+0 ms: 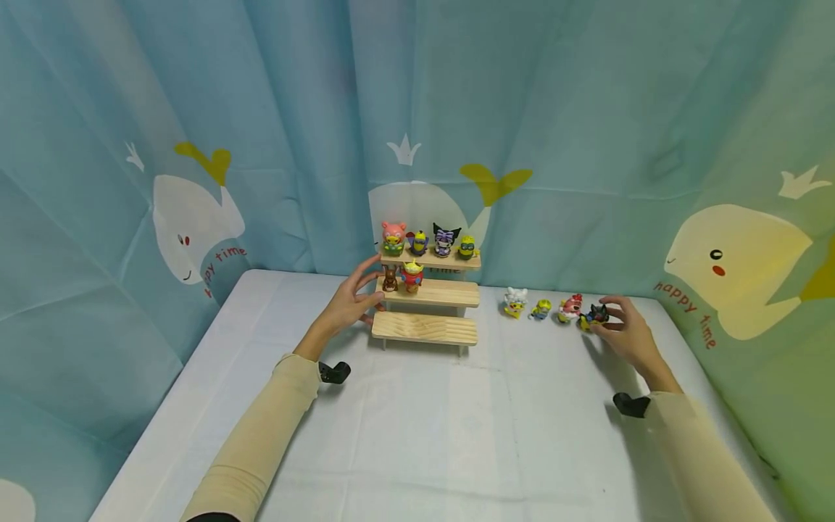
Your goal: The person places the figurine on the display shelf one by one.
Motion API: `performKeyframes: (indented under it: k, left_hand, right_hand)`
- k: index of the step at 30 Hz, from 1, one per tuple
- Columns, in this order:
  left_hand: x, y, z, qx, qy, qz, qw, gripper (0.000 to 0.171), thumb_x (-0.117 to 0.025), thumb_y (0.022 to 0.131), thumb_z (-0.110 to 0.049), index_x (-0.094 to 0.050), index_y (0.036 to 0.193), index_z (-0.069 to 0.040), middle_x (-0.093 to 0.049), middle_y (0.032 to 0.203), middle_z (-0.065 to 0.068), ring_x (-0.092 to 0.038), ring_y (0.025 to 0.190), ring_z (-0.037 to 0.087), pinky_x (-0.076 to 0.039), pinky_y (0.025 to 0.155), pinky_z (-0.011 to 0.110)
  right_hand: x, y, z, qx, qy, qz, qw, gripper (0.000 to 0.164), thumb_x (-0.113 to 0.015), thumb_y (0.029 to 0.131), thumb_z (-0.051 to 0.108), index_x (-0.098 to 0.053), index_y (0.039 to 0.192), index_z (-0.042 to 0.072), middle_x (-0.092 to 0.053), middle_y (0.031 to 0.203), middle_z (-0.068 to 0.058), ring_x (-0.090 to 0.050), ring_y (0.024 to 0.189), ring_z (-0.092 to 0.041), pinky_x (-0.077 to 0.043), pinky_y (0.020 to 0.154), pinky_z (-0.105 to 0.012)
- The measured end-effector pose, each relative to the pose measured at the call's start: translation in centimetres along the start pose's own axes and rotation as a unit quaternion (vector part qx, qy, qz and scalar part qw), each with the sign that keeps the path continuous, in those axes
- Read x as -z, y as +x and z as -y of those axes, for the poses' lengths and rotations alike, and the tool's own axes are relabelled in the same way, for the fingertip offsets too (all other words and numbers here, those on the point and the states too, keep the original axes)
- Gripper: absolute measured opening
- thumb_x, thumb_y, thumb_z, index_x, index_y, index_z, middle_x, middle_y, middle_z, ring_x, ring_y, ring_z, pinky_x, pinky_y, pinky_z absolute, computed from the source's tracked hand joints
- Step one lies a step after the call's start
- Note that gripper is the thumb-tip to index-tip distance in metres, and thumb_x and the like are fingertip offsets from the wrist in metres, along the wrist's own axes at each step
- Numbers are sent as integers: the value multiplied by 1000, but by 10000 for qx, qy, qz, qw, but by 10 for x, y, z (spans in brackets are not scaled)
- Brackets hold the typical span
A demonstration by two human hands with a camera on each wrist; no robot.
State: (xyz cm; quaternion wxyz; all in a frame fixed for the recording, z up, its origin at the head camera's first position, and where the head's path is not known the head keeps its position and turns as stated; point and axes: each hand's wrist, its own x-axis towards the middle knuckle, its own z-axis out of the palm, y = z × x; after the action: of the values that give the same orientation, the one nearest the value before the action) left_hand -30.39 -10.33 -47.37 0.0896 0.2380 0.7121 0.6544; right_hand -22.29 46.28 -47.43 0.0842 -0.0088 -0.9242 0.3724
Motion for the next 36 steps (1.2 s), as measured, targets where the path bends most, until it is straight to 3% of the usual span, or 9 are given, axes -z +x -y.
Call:
performKeyframes:
  k: [6, 13, 19, 26, 32, 34, 36]
  left_hand:
    - [0, 0, 0, 14, -3, -25, 10000, 75, -65, 103, -18, -26, 161, -46, -28, 166, 12, -70, 103, 44, -55, 62, 67]
    - [-1, -1, -2, 59, -11, -49, 10000, 75, -65, 103, -17, -27, 160, -48, -32, 165, 7, -71, 100, 41, -55, 62, 67]
    - [-1, -1, -2, 15, 39, -38, 10000, 75, -65, 103, -18, -26, 161, -46, -29, 166, 11, -72, 100, 40, -57, 60, 64]
    - [-5, 2, -2, -75, 11, 101, 9999, 76, -65, 103, -17, -25, 163, -41, -24, 167, 19, -72, 100, 39, -56, 60, 65]
    - [-6, 2, -4, 32, 86, 66, 9999, 75, -65, 103, -20, -25, 162, -45, -24, 167, 18, -72, 102, 37, -56, 63, 66]
    - [-4, -1, -4, 83, 73, 20, 9999, 75, -65, 103, -19, -26, 161, -47, -26, 167, 16, -72, 101, 36, -55, 64, 69]
    - [-2, -4, -5, 117, 44, -48, 9999, 76, -65, 103, -18, -27, 160, -48, -28, 167, 14, -72, 100, 34, -54, 66, 71]
  right_hand:
    - [-1, 1, 0, -53, -189, -132, 9997, 48, -72, 97, 10, -48, 138, 0, -54, 136, -38, -64, 111, -52, -45, 66, -7]
    - [-3, 1, -1, -48, -204, -205, 9996, 46, -71, 97, 9, -51, 138, 0, -57, 134, -37, -65, 110, -51, -46, 66, -8]
    - [-3, 0, 0, -49, -276, -258, 9993, 46, -71, 97, 10, -52, 137, 0, -58, 134, -36, -65, 109, -51, -45, 66, -8]
    - [3, -8, -1, 171, -520, -424, 9976, 44, -75, 95, 11, -56, 133, -2, -63, 127, -35, -68, 104, -49, -44, 66, -9]
    - [12, -12, 2, 418, -722, -443, 9955, 42, -77, 94, 14, -60, 129, -1, -66, 123, -32, -70, 98, -46, -43, 69, -10]
    - [13, -12, 5, 520, -720, -454, 9950, 41, -77, 94, 13, -60, 129, -1, -67, 122, -32, -70, 98, -47, -47, 71, -15]
    - [13, -11, 10, 643, -647, -458, 9948, 42, -78, 93, 11, -60, 129, -2, -66, 122, -33, -70, 97, -49, -54, 77, -28]
